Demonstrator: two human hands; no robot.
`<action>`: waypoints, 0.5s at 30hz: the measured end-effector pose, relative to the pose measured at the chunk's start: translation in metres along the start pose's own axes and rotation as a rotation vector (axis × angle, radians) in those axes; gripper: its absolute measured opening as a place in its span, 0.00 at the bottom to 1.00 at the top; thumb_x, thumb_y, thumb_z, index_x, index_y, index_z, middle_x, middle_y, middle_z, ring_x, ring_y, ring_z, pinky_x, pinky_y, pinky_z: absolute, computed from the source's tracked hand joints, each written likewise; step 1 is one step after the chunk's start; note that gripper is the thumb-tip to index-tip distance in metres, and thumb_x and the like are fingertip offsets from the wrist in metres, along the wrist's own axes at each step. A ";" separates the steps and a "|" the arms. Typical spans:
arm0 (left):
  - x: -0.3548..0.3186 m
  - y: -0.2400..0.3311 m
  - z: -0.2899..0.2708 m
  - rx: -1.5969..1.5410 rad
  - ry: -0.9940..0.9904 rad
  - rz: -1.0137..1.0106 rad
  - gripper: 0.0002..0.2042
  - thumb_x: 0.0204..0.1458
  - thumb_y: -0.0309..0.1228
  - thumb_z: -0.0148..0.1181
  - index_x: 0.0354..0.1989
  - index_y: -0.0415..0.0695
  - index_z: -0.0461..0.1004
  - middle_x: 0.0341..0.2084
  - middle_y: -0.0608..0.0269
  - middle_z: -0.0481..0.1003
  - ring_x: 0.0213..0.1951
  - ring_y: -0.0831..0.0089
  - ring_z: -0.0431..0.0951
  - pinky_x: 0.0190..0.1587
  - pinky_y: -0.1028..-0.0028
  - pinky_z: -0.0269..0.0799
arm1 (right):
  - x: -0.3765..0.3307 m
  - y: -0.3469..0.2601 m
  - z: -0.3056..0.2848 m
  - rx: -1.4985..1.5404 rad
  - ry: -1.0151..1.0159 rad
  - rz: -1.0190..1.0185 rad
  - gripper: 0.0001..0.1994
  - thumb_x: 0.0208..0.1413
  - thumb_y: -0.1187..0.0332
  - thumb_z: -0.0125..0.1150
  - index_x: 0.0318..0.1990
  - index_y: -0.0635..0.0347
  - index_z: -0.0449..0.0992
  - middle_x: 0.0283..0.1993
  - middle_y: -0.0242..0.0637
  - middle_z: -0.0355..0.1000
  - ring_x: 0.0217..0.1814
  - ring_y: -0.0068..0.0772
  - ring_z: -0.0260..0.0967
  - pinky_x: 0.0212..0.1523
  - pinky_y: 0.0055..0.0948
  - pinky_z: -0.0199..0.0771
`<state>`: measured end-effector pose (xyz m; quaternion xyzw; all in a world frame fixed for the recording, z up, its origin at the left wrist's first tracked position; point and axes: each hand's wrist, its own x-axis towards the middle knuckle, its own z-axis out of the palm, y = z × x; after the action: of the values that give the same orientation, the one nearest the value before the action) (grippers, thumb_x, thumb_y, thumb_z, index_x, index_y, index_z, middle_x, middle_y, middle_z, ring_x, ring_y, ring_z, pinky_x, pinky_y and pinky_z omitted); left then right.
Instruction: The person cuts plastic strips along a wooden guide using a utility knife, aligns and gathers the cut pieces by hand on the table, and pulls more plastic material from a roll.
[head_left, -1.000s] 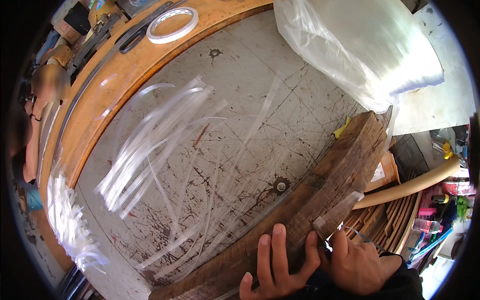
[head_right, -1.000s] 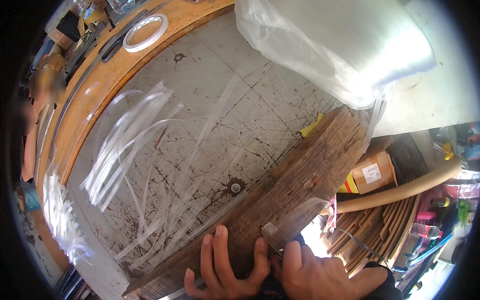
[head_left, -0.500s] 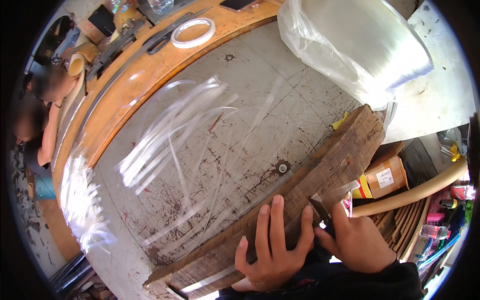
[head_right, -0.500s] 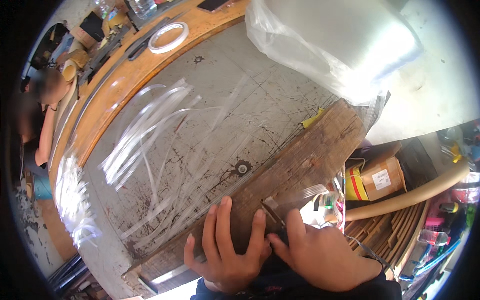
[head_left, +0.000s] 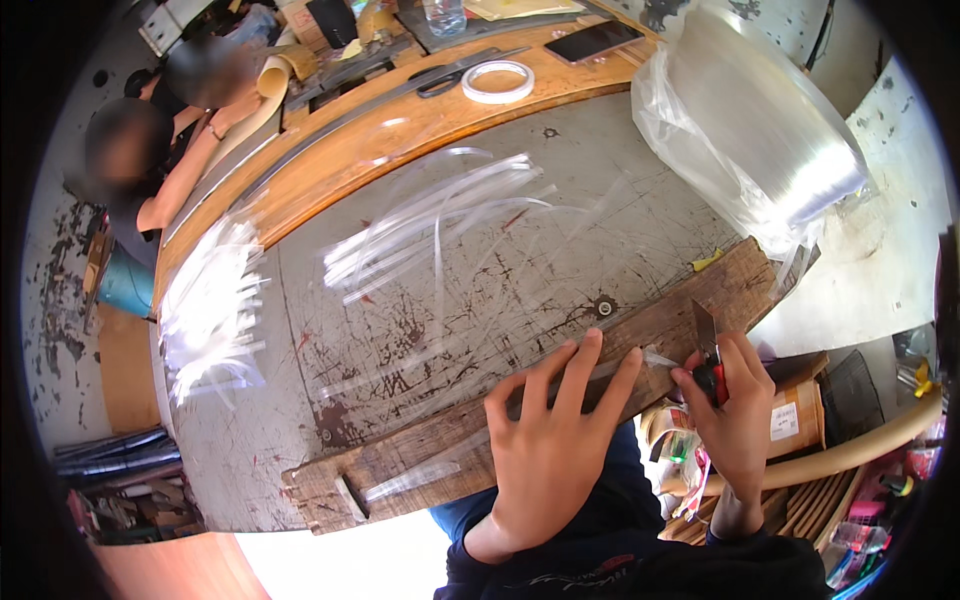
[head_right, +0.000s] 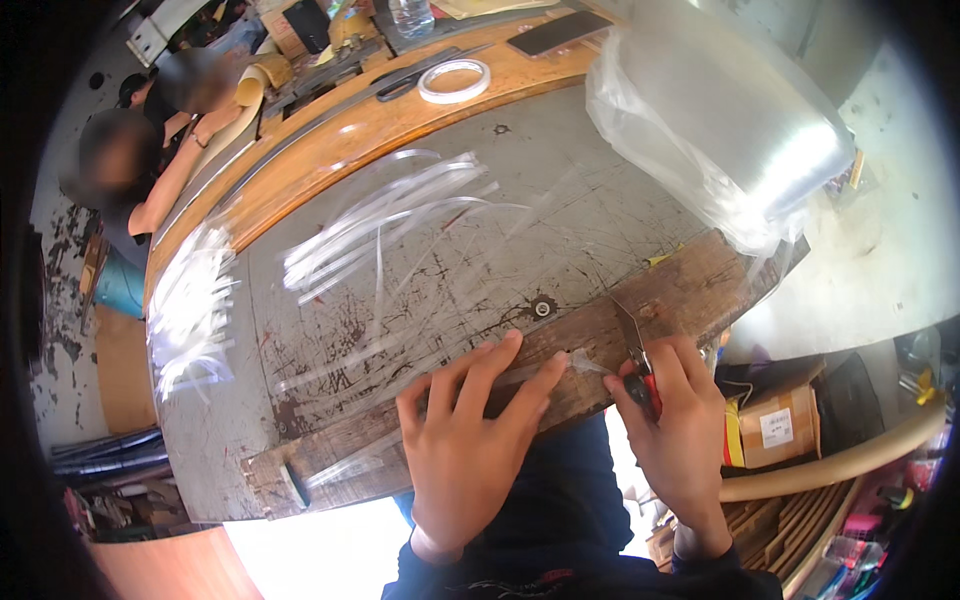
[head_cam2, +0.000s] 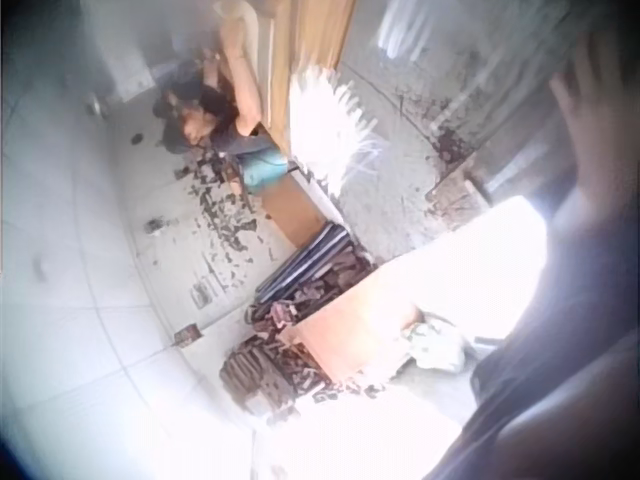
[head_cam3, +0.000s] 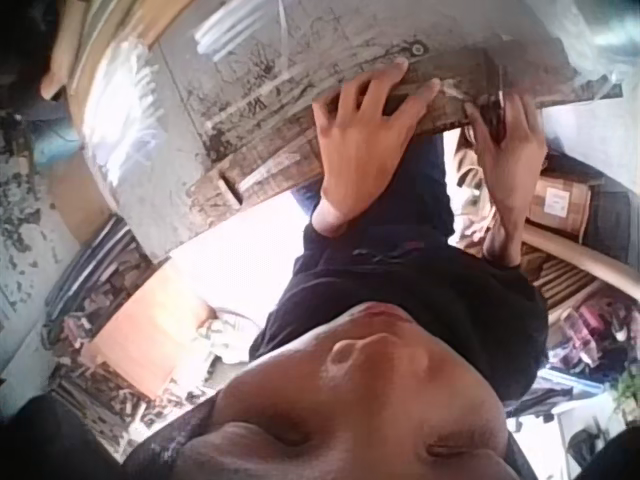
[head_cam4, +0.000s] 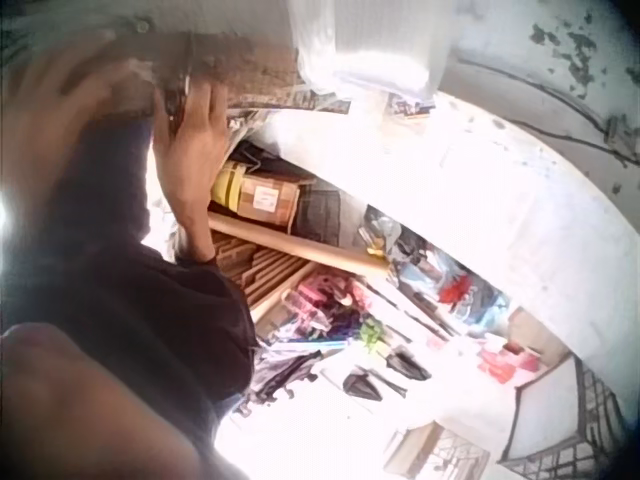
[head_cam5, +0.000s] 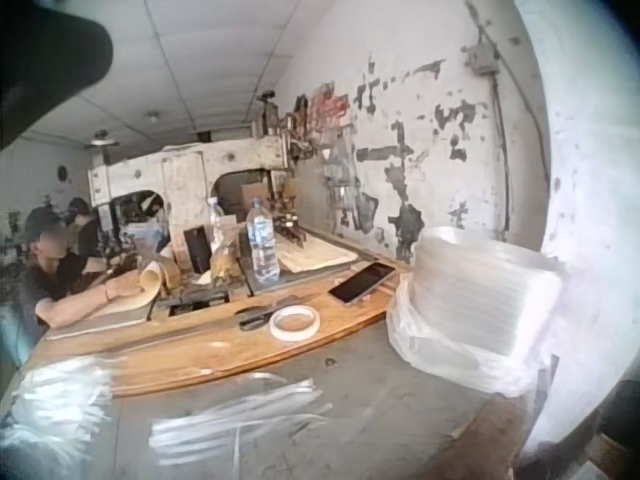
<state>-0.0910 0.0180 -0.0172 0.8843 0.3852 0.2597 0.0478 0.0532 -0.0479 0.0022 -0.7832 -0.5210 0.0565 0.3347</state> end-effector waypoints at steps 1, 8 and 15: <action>0.002 -0.001 0.001 -0.022 0.020 -0.015 0.15 0.43 0.35 0.58 0.43 0.56 0.73 0.42 0.71 0.70 0.41 0.74 0.70 0.43 0.68 0.59 | -0.001 0.002 0.001 0.047 -0.041 0.051 0.10 0.42 0.75 0.63 0.31 0.67 0.67 0.29 0.39 0.66 0.26 0.31 0.69 0.21 0.24 0.64; 0.010 -0.004 0.007 -0.068 0.131 -0.029 0.10 0.40 0.26 0.54 0.33 0.47 0.73 0.31 0.70 0.72 0.34 0.72 0.71 0.35 0.72 0.62 | -0.005 0.006 -0.002 0.291 -0.136 0.182 0.07 0.44 0.75 0.60 0.27 0.63 0.67 0.13 0.34 0.65 0.10 0.22 0.62 0.14 0.22 0.58; 0.023 0.009 0.008 -0.011 0.163 -0.073 0.11 0.33 0.24 0.53 0.30 0.47 0.71 0.23 0.70 0.68 0.28 0.72 0.69 0.29 0.73 0.63 | -0.010 0.011 -0.011 0.431 -0.310 0.247 0.07 0.42 0.74 0.61 0.27 0.62 0.68 0.13 0.32 0.65 0.12 0.17 0.62 0.16 0.17 0.58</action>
<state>-0.0687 0.0288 -0.0119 0.8452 0.4184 0.3311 0.0306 0.0621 -0.0641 0.0017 -0.7335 -0.4426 0.3251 0.4005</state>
